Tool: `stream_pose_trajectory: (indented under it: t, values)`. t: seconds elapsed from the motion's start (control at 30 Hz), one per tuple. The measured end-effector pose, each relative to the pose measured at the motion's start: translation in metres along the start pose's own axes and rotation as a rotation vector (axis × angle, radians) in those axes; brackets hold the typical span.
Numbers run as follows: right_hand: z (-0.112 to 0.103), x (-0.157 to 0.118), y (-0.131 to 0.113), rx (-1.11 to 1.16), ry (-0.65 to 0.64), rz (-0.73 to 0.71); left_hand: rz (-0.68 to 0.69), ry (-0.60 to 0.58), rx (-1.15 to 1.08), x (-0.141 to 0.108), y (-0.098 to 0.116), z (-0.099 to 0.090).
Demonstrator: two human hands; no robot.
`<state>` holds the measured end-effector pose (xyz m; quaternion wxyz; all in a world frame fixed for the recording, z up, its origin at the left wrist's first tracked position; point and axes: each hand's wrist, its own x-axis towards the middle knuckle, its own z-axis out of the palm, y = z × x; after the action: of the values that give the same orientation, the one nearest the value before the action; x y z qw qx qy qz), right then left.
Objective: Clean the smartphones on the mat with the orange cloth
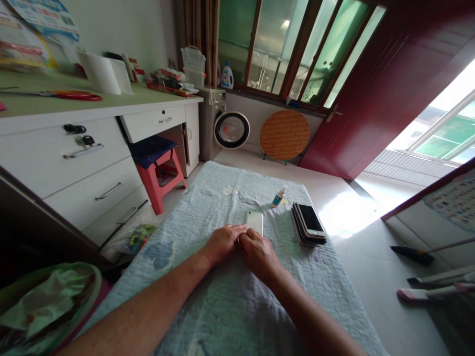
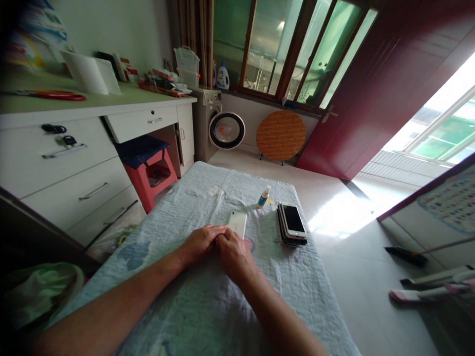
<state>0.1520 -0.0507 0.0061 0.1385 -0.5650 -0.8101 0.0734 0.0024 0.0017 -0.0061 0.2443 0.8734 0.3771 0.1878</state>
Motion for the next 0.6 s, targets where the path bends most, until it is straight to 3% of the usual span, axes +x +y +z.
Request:
stream_pose_trajectory:
  t: [0.13,0.4,0.6]
  values:
    - [-0.002,-0.002,-0.001,-0.064,-0.023,0.045,0.008,-0.017,0.005,0.000,-0.002,0.001]
    - [-0.023,-0.024,0.023,-0.059,-0.088,0.155,0.035,0.015,0.054,0.001,-0.011,0.010]
    - [-0.019,-0.015,0.016,-0.056,-0.106,0.143,0.001,-0.006,0.073,0.000,-0.006,0.006]
